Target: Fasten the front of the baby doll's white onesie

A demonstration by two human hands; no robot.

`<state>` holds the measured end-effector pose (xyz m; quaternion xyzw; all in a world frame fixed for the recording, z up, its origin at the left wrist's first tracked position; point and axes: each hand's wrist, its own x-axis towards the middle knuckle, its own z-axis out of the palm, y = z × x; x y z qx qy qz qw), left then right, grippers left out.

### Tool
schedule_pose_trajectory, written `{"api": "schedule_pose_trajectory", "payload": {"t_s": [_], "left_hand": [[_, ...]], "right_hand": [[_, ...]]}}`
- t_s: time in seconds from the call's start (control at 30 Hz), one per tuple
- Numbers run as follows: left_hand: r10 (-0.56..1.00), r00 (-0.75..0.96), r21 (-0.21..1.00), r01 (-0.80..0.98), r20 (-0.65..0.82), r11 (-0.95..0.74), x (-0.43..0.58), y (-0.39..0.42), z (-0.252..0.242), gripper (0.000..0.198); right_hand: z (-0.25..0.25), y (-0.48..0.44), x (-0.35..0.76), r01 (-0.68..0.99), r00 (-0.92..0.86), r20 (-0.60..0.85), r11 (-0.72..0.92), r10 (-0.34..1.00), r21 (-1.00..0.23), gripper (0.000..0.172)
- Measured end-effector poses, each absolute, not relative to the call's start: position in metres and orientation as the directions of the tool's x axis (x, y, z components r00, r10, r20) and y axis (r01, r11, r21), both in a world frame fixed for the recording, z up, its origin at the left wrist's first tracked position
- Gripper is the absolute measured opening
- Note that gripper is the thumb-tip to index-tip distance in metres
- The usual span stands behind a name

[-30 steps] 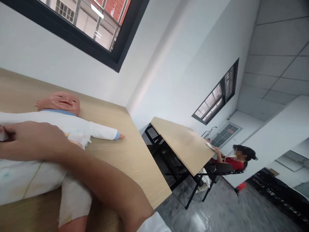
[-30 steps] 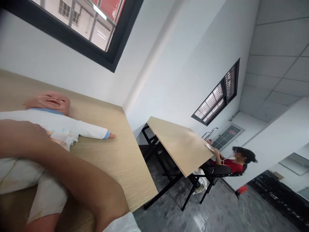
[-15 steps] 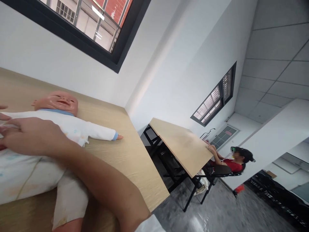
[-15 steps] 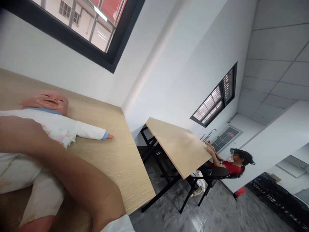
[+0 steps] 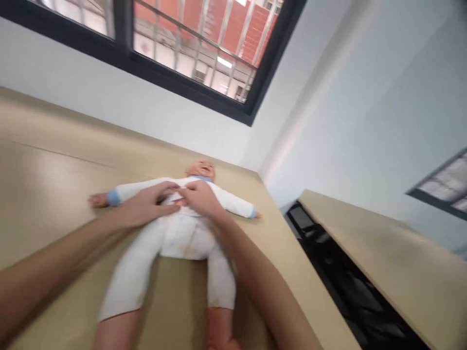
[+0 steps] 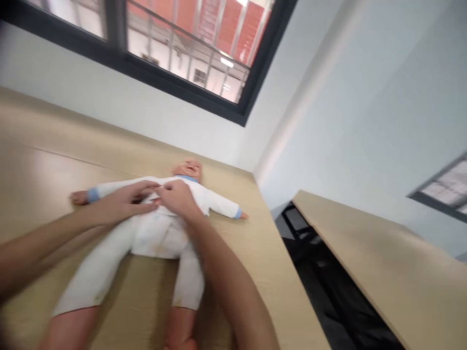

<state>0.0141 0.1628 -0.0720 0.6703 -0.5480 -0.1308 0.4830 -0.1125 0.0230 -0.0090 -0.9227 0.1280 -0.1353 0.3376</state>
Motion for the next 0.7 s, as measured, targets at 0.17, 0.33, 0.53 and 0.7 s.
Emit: {"api": "schedule_pose_trajectory", "payload": {"t_s": [0.17,0.33,0.53,0.7], "left_hand": [[-0.872,0.331,0.806,-0.581,0.362,0.114,0.01,0.16,-0.069,0.046],[-0.848,0.38,0.812,-0.577,0.369,0.094,0.004,0.164,-0.065,0.039],[-0.763,0.468,0.82,-0.555,0.445,0.137,0.004,0.153,-0.077,0.034],[-0.672,0.594,0.79,-0.613,0.441,-0.023,-0.012,0.146,-0.076,0.03]], "right_hand": [[-0.003,0.015,-0.115,-0.145,0.951,0.079,-0.656,-0.3,-0.741,0.029],[0.006,0.016,-0.121,-0.196,0.958,-0.001,-0.65,-0.287,-0.734,0.028],[0.01,0.013,-0.127,-0.244,0.951,-0.011,-0.725,-0.31,-0.644,0.028],[0.008,0.023,-0.112,-0.237,0.946,0.093,-0.86,-0.31,-0.452,0.035]]}}
